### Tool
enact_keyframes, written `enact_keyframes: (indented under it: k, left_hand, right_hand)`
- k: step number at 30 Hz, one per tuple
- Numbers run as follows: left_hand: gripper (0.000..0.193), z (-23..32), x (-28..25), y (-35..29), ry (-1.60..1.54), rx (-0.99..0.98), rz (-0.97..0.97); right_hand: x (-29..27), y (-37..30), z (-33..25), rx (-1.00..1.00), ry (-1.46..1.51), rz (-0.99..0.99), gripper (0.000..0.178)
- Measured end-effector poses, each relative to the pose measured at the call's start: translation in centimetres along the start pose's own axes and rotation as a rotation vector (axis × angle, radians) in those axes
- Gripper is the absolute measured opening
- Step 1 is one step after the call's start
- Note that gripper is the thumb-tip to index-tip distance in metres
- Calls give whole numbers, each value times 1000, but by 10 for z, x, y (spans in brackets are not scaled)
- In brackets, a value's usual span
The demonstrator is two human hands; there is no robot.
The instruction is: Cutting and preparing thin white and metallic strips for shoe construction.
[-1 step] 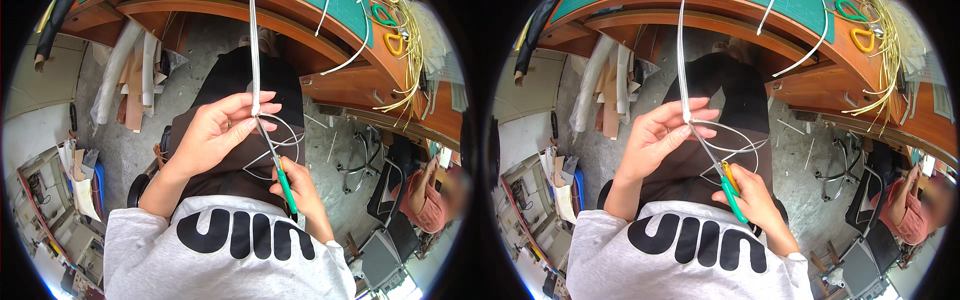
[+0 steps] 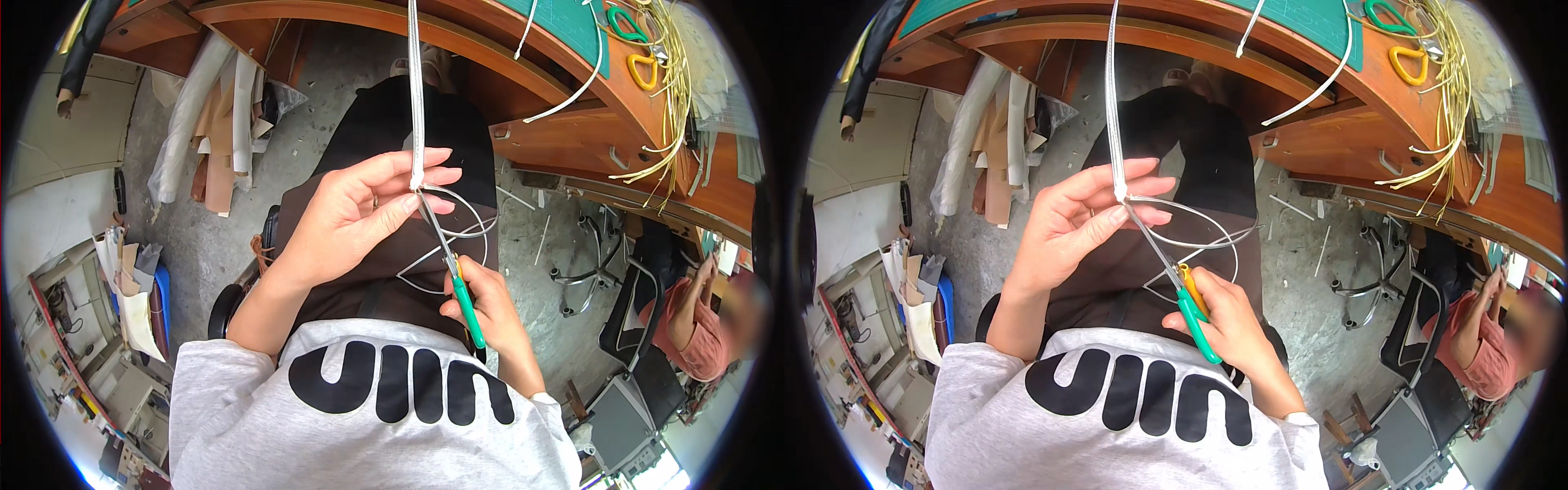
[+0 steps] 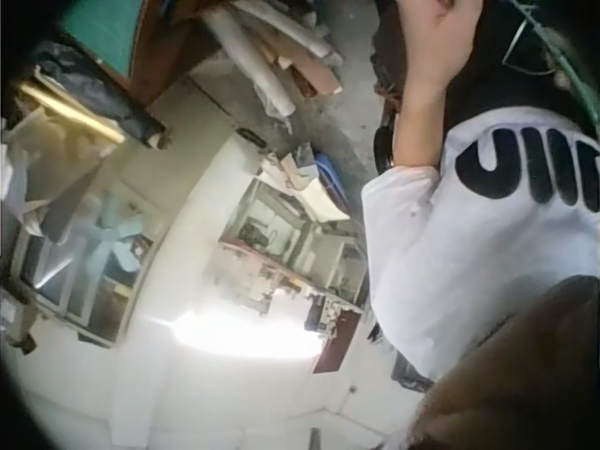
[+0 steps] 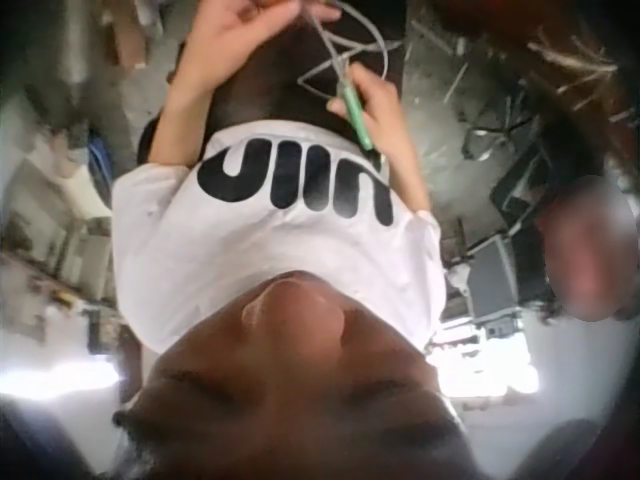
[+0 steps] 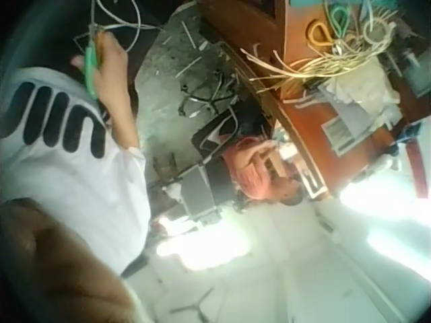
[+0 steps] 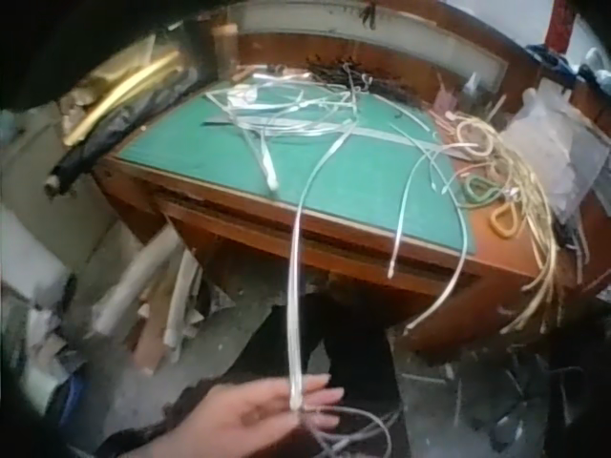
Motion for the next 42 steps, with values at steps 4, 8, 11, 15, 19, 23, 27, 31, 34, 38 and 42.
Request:
enact_keyframes:
  k: [4,8,11,15,19,23,27,31,34,38,42]
  left_hand:
    - [45,2,3,0,-99,15,-78]
    - [43,-1,3,-1,-203,-19,-61]
    - [42,-3,3,1,-217,-79,-27]
    - [39,-9,5,2,-245,-107,117]
    - [39,-8,10,3,-291,-98,198]
    - [38,-6,15,4,-350,-70,222]
    - [38,-8,15,3,-409,-63,244]
    - [38,-8,21,3,-410,-93,237]
    - [38,-7,22,4,-394,-61,237]
    - [38,-7,24,5,-479,-73,202]
    - [35,-7,10,15,-265,43,29]
  right_hand:
    - [1,-1,3,-97,26,39,55]
    - [1,-1,4,-64,85,-5,51]
    - [0,-1,0,-41,11,-19,48]
    - [0,0,-6,-95,-98,97,48]
    - [-3,1,-11,-97,-240,187,48]
    - [-1,0,-1,-101,-141,166,47]
    - [1,1,3,-109,-50,120,47]
    - [2,2,4,-99,-15,104,47]
    - [0,2,-6,-132,-87,184,48]
    - [-2,1,-1,-109,-68,182,47]
    - [0,-7,12,-69,282,-62,51]
Point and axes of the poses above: each hand's wrist, its own y-axis towards the middle knuckle, its own x-axis out of the palm, z = x × y, the point moved 7 cm from there along y, towards the middle knuckle, and after that the axes turned 12 degrees about y, right-handed, at the moved point
